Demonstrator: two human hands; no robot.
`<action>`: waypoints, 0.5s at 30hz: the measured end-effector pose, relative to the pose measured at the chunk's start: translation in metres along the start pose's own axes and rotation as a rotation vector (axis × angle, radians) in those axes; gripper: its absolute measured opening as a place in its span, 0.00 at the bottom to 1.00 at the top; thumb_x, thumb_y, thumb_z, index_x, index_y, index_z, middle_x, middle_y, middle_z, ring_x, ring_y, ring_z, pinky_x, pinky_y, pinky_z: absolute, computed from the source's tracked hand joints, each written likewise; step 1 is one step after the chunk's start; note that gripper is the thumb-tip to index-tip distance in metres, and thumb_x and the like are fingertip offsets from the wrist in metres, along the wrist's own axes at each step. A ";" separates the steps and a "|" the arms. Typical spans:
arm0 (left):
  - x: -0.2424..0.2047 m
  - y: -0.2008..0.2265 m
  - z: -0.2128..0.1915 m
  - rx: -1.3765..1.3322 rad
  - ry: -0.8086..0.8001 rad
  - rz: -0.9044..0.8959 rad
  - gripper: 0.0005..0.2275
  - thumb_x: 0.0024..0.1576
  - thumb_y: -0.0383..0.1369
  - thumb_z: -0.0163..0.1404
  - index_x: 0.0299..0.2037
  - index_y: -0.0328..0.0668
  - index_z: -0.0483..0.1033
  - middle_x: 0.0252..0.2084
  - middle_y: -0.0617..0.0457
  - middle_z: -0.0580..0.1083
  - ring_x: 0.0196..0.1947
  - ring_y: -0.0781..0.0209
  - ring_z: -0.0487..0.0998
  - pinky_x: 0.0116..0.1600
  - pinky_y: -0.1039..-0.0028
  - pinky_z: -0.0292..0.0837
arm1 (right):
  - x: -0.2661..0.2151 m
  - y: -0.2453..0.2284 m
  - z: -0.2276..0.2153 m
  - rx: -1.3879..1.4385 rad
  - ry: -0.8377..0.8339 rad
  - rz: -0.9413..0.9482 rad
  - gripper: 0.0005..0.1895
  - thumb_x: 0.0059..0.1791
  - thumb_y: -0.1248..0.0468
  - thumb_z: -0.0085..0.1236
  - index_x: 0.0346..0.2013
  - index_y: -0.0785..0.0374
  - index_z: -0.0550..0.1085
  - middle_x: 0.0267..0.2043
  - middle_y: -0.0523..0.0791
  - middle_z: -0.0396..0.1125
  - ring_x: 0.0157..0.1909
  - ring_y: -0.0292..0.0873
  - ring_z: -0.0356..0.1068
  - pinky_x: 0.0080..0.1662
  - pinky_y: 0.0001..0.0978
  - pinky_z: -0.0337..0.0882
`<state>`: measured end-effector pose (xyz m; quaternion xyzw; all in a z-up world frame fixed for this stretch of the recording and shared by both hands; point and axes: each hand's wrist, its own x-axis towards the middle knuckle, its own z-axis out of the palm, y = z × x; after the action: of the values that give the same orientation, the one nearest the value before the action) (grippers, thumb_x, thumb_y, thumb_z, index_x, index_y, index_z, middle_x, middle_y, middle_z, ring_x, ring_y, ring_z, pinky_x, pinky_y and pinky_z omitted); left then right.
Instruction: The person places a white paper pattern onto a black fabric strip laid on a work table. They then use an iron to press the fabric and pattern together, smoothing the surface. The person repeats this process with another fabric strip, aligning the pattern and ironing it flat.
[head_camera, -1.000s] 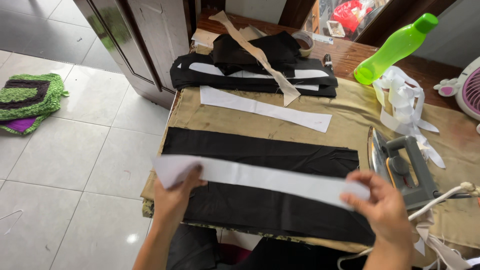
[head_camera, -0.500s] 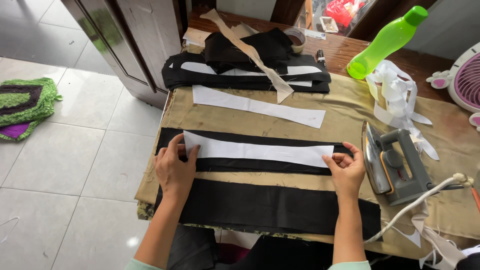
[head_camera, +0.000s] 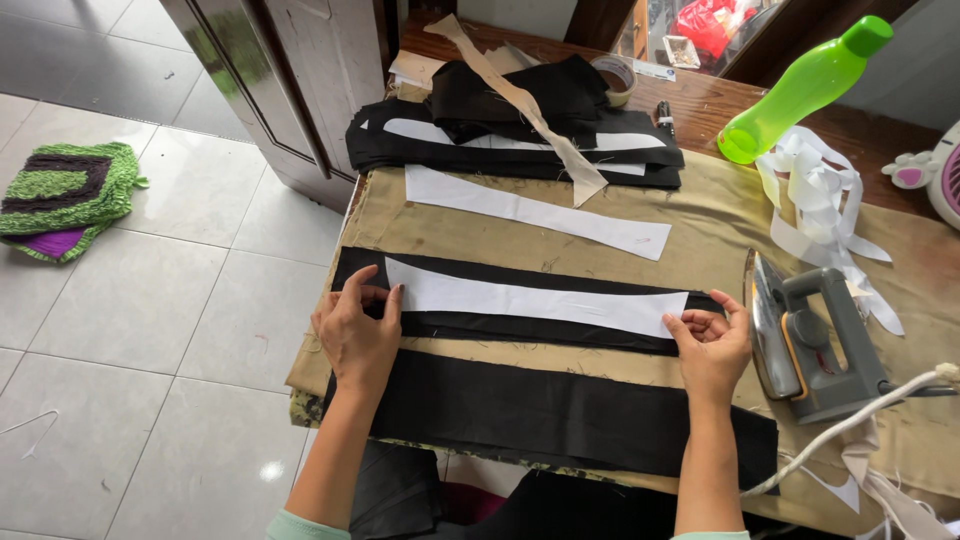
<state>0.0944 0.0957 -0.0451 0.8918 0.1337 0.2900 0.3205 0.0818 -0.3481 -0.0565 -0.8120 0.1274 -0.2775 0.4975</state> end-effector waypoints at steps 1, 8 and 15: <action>0.001 0.002 -0.002 -0.017 -0.007 -0.013 0.16 0.52 0.38 0.66 0.49 0.54 0.81 0.27 0.66 0.80 0.35 0.62 0.78 0.46 0.68 0.63 | 0.000 0.003 0.000 0.011 -0.001 0.000 0.37 0.43 0.76 0.73 0.63 0.70 0.65 0.34 0.51 0.71 0.30 0.36 0.70 0.38 0.25 0.73; 0.004 0.006 -0.007 -0.051 -0.039 -0.038 0.15 0.52 0.37 0.66 0.48 0.53 0.82 0.27 0.65 0.80 0.35 0.62 0.78 0.47 0.68 0.62 | 0.000 0.000 0.000 0.020 0.000 0.015 0.36 0.44 0.78 0.72 0.64 0.71 0.65 0.34 0.52 0.71 0.31 0.37 0.69 0.39 0.26 0.73; 0.004 0.003 -0.004 -0.027 -0.032 -0.030 0.15 0.53 0.38 0.65 0.50 0.54 0.81 0.28 0.64 0.80 0.35 0.62 0.77 0.47 0.67 0.62 | -0.001 -0.006 0.001 0.032 -0.001 0.033 0.37 0.43 0.77 0.73 0.63 0.71 0.65 0.34 0.52 0.71 0.31 0.37 0.70 0.40 0.25 0.73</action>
<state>0.0947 0.0970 -0.0388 0.8898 0.1378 0.2725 0.3390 0.0814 -0.3439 -0.0524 -0.8017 0.1358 -0.2710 0.5151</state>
